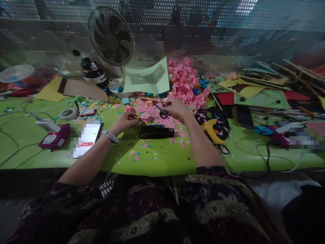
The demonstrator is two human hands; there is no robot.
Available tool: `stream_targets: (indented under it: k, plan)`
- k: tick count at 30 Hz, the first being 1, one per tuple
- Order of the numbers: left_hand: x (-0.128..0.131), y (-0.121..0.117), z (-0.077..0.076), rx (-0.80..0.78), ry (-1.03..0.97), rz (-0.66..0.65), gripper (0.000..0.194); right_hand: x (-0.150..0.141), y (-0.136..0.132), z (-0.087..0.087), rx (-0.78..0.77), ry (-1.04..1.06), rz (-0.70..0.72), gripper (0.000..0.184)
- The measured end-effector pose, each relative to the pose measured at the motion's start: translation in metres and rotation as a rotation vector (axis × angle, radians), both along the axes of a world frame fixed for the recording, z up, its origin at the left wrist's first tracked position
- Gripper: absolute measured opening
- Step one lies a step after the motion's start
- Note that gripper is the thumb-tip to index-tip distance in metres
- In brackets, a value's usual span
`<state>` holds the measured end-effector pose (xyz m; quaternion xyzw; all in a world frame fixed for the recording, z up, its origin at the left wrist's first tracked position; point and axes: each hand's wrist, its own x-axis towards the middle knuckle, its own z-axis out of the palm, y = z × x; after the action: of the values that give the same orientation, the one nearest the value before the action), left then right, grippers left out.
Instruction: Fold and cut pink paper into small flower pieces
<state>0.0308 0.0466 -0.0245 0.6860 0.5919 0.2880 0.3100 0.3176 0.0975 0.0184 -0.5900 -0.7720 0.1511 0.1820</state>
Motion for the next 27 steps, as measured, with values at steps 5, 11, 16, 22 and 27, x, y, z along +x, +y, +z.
stream_targets:
  k: [5,11,16,22,27]
  plan:
    - [0.000,-0.002,0.002,-0.043,0.082,-0.056,0.034,-0.011,0.000,-0.003,-0.025,-0.294,0.133,0.036]
    - [0.002,-0.004,0.004,-0.017,0.096,-0.025,0.023,-0.014,-0.001,-0.003,-0.049,-0.361,0.196,0.036]
    - [-0.002,0.001,0.005,0.206,0.098,0.108,0.021,-0.007,-0.013,0.017,-0.056,-0.317,0.118,0.034]
    - [-0.006,0.006,0.001,0.255,0.158,0.161,0.023,-0.004,-0.024,0.035,-0.211,-0.506,-0.045,0.016]
    - [-0.007,0.007,-0.004,0.167,0.152,0.152,0.024,-0.017,-0.019,0.020,-0.163,-0.303,0.021,0.036]
